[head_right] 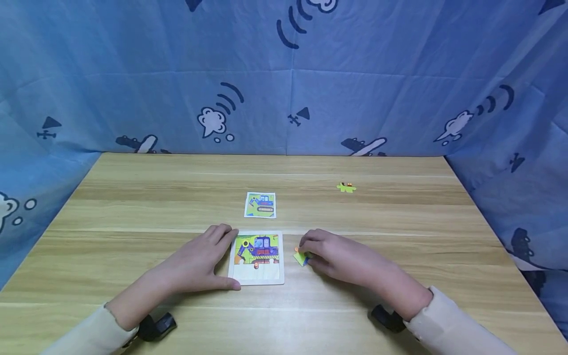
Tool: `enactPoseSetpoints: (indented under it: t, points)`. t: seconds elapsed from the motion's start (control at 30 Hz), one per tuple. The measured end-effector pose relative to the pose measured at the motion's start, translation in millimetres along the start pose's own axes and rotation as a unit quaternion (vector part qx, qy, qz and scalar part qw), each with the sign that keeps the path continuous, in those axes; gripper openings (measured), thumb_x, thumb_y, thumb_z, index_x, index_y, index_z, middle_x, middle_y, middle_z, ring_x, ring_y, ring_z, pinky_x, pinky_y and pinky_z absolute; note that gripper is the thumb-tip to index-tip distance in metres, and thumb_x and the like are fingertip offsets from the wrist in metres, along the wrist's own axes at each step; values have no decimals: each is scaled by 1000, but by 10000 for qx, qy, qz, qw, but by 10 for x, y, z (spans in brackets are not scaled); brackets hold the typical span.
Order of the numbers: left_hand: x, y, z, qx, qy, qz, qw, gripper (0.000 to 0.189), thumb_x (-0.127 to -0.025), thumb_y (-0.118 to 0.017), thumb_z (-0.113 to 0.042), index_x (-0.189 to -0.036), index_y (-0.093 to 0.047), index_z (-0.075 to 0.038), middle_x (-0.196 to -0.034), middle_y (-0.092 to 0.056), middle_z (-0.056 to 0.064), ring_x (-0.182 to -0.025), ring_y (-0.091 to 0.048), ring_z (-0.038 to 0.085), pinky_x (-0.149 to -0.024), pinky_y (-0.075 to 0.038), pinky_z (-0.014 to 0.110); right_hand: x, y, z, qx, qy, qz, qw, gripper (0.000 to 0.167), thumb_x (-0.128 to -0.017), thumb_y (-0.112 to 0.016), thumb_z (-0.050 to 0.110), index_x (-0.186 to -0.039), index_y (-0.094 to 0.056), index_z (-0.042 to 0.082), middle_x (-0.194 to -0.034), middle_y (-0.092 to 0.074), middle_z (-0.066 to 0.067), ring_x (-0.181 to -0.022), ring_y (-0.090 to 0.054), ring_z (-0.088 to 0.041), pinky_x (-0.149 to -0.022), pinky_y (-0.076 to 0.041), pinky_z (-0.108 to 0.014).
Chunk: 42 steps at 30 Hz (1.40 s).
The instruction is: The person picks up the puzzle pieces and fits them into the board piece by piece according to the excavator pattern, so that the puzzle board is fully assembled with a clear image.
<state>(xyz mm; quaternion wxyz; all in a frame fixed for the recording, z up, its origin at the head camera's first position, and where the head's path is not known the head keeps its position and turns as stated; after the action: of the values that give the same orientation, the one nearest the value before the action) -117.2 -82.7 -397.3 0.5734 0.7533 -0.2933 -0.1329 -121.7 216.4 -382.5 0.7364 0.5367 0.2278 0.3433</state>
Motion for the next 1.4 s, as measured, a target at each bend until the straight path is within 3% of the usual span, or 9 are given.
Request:
enactPoseSetpoints:
  t: [0.4,0.87,1.13,1.4]
  points:
    - [-13,-10,-13,7,-20,-4,10000,116,-77,-76,-77,-156,-42,1,-149,-49,16,-136,-49,30,-113,-49,46,18,-6,25,2,82,-276,9996,25,-92,-79,9,-116,-75,14,-115,-72,4,-105,-68,-9,-91,-62,-30]
    - [-18,-3,-24,52,7,35,10000,115,-77,-78,-74,-156,-42,2,-149,-49,16,-136,-49,31,-113,-49,47,3,-38,62,54,-127,-635,9979,22,-93,-79,16,-114,-74,13,-112,-70,3,-95,-65,-5,-81,-61,-25]
    - [-6,-8,-11,139,34,83,9999,117,-78,-77,-75,-158,-40,2,-153,-47,18,-140,-47,32,-114,-49,49,-133,-4,267,46,-285,-858,9959,21,-92,-80,18,-112,-75,14,-110,-70,2,-93,-65,-7,-80,-61,-26]
    - [9,6,-3,116,46,83,9999,115,-79,-77,-74,-157,-41,2,-154,-46,18,-140,-48,33,-115,-48,50,-351,-41,537,-120,96,-712,9973,19,-95,-76,18,-114,-75,13,-111,-70,1,-94,-66,-8,-82,-61,-24]
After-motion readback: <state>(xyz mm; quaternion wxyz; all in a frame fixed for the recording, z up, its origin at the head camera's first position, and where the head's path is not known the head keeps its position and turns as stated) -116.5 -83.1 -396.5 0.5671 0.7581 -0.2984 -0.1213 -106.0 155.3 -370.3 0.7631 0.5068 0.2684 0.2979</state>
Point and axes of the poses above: each hand's wrist, its own x-axis away from the middle knuckle, its own y-axis out of the back of the hand, z = x × y, the point moved 3 cm from there along -x, towards the middle knuckle
